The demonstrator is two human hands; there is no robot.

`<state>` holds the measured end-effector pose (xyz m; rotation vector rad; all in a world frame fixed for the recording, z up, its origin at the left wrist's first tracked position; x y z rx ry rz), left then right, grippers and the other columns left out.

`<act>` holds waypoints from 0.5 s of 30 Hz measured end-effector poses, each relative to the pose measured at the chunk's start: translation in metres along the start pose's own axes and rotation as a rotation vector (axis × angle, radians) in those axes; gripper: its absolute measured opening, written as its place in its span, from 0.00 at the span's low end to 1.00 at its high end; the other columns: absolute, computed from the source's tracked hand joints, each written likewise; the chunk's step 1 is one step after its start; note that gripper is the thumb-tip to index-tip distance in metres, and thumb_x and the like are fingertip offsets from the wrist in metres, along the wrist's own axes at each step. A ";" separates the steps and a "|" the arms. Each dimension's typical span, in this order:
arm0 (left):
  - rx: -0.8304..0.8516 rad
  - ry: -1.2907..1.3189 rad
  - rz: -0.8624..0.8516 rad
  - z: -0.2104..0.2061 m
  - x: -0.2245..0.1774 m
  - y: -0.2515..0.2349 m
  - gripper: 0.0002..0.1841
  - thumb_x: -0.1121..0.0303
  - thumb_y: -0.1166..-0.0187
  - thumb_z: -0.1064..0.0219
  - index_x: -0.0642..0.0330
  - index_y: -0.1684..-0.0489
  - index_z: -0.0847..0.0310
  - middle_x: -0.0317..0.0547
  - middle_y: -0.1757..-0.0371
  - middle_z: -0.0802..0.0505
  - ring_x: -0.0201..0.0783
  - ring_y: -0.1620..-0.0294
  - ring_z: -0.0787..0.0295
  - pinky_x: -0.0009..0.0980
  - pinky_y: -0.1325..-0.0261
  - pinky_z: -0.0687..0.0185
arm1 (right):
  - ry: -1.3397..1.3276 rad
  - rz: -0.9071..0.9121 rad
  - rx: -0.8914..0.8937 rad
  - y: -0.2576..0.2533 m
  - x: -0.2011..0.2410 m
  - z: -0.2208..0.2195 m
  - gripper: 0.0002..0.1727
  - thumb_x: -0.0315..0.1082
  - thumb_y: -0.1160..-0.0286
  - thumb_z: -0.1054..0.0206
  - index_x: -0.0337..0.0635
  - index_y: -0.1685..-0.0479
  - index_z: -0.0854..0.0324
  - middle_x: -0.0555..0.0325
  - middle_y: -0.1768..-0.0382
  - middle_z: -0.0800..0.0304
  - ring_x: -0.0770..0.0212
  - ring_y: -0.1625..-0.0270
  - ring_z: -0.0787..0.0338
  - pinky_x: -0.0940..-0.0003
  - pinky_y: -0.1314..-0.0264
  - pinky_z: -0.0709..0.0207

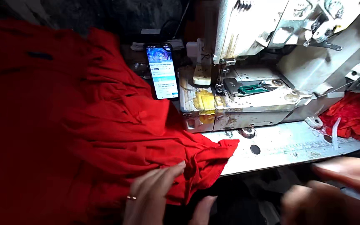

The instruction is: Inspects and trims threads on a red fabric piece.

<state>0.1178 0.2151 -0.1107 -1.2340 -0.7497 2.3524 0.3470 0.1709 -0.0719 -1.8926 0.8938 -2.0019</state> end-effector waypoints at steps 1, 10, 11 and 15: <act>-0.004 -0.066 0.016 -0.007 0.000 0.004 0.27 0.51 0.24 0.25 0.69 0.43 0.18 0.57 0.46 0.09 0.38 0.41 0.15 0.33 0.33 0.23 | 0.026 0.052 -0.053 0.000 -0.028 -0.009 0.11 0.37 0.09 0.43 0.54 0.41 0.16 0.70 0.48 0.11 0.77 0.73 0.14 0.81 0.75 0.15; -0.047 0.164 0.111 -0.046 0.045 -0.006 0.06 0.73 0.22 0.33 0.66 0.60 0.10 0.40 0.59 0.06 0.21 0.54 0.10 0.15 0.47 0.16 | 0.158 -0.384 0.345 -0.024 -0.131 -0.049 0.10 0.35 0.21 0.31 0.46 0.46 0.12 0.65 0.62 0.10 0.75 0.72 0.16 0.79 0.70 0.20; -0.045 0.369 0.168 -0.051 0.051 -0.012 0.04 0.75 0.21 0.34 0.64 0.57 0.13 0.37 0.60 0.06 0.22 0.59 0.09 0.17 0.53 0.13 | 0.081 -0.493 0.341 -0.024 -0.136 -0.046 0.05 0.34 0.20 0.31 0.45 0.54 0.12 0.63 0.70 0.12 0.74 0.78 0.19 0.79 0.77 0.23; 0.191 1.000 0.434 -0.071 0.071 -0.041 0.08 0.73 0.20 0.33 0.54 0.53 0.08 0.41 0.59 0.05 0.28 0.59 0.08 0.25 0.52 0.10 | -0.265 -0.629 0.186 -0.029 -0.139 -0.021 0.06 0.30 0.17 0.37 0.44 0.62 0.15 0.61 0.88 0.23 0.76 0.92 0.30 0.82 0.90 0.34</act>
Point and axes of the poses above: each hand's wrist, its own y-axis away from the middle knuckle, its own z-axis out of the back of the hand, x = y × z, the point moved 6 cm from there along -y, towards the middle knuckle
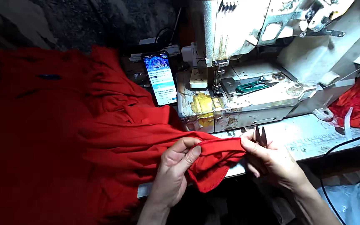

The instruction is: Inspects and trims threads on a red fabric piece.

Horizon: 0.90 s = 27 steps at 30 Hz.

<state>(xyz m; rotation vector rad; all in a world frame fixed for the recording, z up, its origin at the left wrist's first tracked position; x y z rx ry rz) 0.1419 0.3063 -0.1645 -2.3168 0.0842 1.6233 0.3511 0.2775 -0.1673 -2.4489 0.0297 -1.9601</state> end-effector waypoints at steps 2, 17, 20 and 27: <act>0.088 0.002 0.081 -0.003 0.005 -0.013 0.06 0.71 0.22 0.31 0.55 0.55 0.08 0.43 0.60 0.06 0.28 0.61 0.08 0.23 0.57 0.10 | 0.096 0.030 -0.040 0.000 -0.002 0.011 0.07 0.30 0.18 0.37 0.44 0.64 0.16 0.62 0.87 0.25 0.76 0.91 0.33 0.83 0.88 0.36; 0.335 -0.323 0.024 -0.015 0.010 -0.027 0.08 0.71 0.24 0.32 0.59 0.62 0.05 0.31 0.59 0.05 0.18 0.52 0.11 0.18 0.45 0.16 | 0.521 0.296 -0.284 0.010 0.008 0.023 0.15 0.34 0.29 0.25 0.39 0.46 0.11 0.59 0.50 0.09 0.78 0.69 0.14 0.83 0.71 0.19; 0.354 -0.301 0.016 -0.015 0.006 -0.026 0.07 0.75 0.25 0.33 0.62 0.61 0.06 0.31 0.60 0.04 0.18 0.54 0.11 0.19 0.46 0.15 | 0.807 0.388 -0.332 0.026 0.030 0.014 0.20 0.38 0.21 0.31 0.27 0.44 0.14 0.51 0.58 0.11 0.76 0.62 0.16 0.83 0.61 0.21; 0.360 -0.265 0.046 -0.017 0.006 -0.023 0.06 0.77 0.26 0.35 0.62 0.62 0.11 0.29 0.63 0.08 0.18 0.58 0.14 0.18 0.51 0.19 | 0.762 0.342 -0.114 0.048 0.040 -0.017 0.22 0.34 0.14 0.42 0.21 0.37 0.18 0.42 0.60 0.12 0.66 0.62 0.16 0.74 0.57 0.21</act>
Point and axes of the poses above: each hand's wrist, its own y-axis away from the middle knuckle, its own z-axis out of the back of the hand, x = y × z, the point moved 6 cm from there along -y, towards the middle knuckle
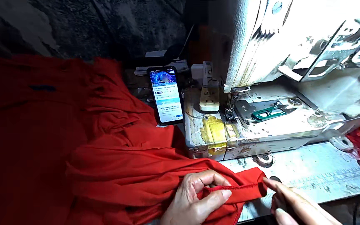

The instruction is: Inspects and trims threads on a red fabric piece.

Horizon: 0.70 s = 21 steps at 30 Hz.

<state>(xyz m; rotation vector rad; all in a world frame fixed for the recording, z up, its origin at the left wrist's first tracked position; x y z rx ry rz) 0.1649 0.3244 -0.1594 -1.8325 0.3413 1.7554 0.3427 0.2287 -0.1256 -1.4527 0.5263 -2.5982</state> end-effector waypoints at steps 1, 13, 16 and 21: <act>-0.012 -0.012 0.018 -0.002 -0.001 0.000 0.06 0.77 0.25 0.36 0.62 0.62 0.11 0.28 0.63 0.08 0.17 0.59 0.15 0.17 0.52 0.20 | -0.030 0.004 0.011 0.000 0.001 -0.003 0.20 0.33 0.16 0.38 0.22 0.40 0.16 0.43 0.60 0.11 0.67 0.61 0.15 0.75 0.55 0.20; -0.075 -0.136 -0.050 -0.006 -0.004 0.003 0.08 0.79 0.25 0.34 0.71 0.59 0.07 0.40 0.60 0.03 0.17 0.54 0.09 0.16 0.45 0.16 | -0.303 -0.111 -0.024 -0.006 -0.018 -0.032 0.07 0.24 0.22 0.34 0.27 0.53 0.19 0.57 0.68 0.12 0.75 0.74 0.16 0.79 0.72 0.19; -0.103 -0.124 -0.025 -0.005 -0.006 0.004 0.09 0.80 0.24 0.36 0.71 0.60 0.08 0.38 0.62 0.03 0.16 0.57 0.10 0.16 0.48 0.16 | -0.316 -0.143 0.046 -0.001 -0.016 -0.036 0.07 0.25 0.21 0.35 0.27 0.53 0.18 0.56 0.70 0.12 0.74 0.74 0.16 0.78 0.71 0.21; -0.103 -0.100 -0.016 -0.005 -0.007 0.005 0.10 0.80 0.25 0.37 0.71 0.60 0.07 0.37 0.62 0.03 0.15 0.57 0.10 0.16 0.48 0.16 | -0.266 -0.143 0.051 -0.002 -0.015 -0.041 0.08 0.25 0.20 0.35 0.26 0.55 0.18 0.55 0.73 0.13 0.74 0.76 0.18 0.79 0.73 0.24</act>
Point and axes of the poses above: each hand's wrist, its own y-axis away from the middle knuckle, its own z-axis out of the back of the hand, x = y × z, the point moved 6 cm from there along -y, towards the middle knuckle
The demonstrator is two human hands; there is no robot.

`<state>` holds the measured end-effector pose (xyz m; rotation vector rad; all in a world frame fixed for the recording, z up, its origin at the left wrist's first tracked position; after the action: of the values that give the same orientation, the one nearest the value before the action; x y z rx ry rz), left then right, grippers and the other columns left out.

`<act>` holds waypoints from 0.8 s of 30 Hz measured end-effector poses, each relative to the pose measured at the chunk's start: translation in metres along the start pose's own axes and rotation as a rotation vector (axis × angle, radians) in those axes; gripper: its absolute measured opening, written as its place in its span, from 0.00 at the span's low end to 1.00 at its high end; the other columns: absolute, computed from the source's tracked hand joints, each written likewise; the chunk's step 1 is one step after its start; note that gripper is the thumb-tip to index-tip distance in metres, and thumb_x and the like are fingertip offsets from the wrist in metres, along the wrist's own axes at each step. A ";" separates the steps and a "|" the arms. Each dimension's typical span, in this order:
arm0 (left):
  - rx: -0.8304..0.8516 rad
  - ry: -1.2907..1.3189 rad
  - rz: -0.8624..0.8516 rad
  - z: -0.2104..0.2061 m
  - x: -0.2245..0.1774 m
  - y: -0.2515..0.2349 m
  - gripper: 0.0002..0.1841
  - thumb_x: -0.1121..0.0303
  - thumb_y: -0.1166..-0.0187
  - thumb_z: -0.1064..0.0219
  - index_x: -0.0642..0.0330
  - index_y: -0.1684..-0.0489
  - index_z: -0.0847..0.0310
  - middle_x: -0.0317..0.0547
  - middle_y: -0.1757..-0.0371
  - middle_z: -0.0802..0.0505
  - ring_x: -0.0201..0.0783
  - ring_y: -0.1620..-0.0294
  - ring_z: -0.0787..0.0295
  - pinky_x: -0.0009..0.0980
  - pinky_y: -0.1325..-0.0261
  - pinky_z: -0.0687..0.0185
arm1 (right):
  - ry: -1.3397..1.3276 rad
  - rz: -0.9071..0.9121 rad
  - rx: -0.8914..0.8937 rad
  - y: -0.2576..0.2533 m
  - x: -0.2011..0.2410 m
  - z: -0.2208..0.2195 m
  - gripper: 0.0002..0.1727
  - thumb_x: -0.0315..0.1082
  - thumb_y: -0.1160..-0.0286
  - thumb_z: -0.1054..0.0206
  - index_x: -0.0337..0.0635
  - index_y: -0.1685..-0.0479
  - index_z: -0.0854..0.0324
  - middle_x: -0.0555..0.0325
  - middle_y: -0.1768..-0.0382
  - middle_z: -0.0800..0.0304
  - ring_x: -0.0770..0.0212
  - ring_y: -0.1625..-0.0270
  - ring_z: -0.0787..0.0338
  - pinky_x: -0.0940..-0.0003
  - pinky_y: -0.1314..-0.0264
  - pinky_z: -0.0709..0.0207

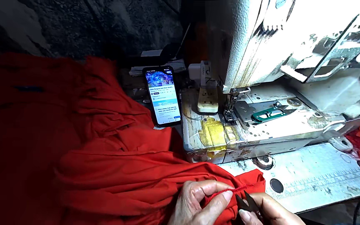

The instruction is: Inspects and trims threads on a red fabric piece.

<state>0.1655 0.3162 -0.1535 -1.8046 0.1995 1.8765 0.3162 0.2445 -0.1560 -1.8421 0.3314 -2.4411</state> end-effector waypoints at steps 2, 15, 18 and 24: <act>0.007 0.010 -0.009 0.000 0.000 0.001 0.10 0.81 0.25 0.38 0.71 0.59 0.08 0.38 0.61 0.03 0.16 0.56 0.09 0.16 0.47 0.16 | 0.026 0.000 0.000 -0.001 0.001 0.000 0.08 0.26 0.20 0.35 0.26 0.55 0.17 0.54 0.72 0.12 0.74 0.75 0.17 0.79 0.71 0.23; 0.002 -0.038 -0.021 -0.001 0.000 0.001 0.09 0.80 0.25 0.37 0.72 0.61 0.07 0.40 0.63 0.03 0.15 0.58 0.10 0.15 0.49 0.17 | 0.075 -0.015 -0.013 0.000 0.002 -0.001 0.09 0.26 0.20 0.35 0.26 0.55 0.16 0.54 0.73 0.12 0.74 0.73 0.17 0.78 0.69 0.23; -0.006 -0.055 -0.027 -0.001 0.000 0.001 0.09 0.80 0.25 0.37 0.72 0.62 0.08 0.40 0.65 0.04 0.15 0.60 0.10 0.15 0.52 0.17 | 0.112 -0.012 -0.010 -0.002 0.005 -0.001 0.09 0.26 0.21 0.35 0.25 0.55 0.16 0.52 0.72 0.12 0.72 0.72 0.15 0.77 0.66 0.21; -0.022 -0.064 -0.019 -0.001 0.002 0.001 0.08 0.80 0.24 0.36 0.72 0.63 0.08 0.40 0.66 0.04 0.16 0.62 0.11 0.15 0.54 0.17 | 0.001 -0.035 -0.075 -0.001 -0.002 -0.009 0.07 0.26 0.22 0.34 0.27 0.57 0.18 0.57 0.75 0.15 0.75 0.77 0.21 0.79 0.74 0.26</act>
<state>0.1663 0.3153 -0.1556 -1.7526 0.1389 1.9272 0.3084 0.2471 -0.1604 -1.8912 0.3997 -2.4859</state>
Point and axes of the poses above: each hand's wrist, its own y-axis away from the middle knuckle, its own z-axis out of the back of the hand, x = y × z, the point moved 6 cm from there along -y, towards the middle knuckle
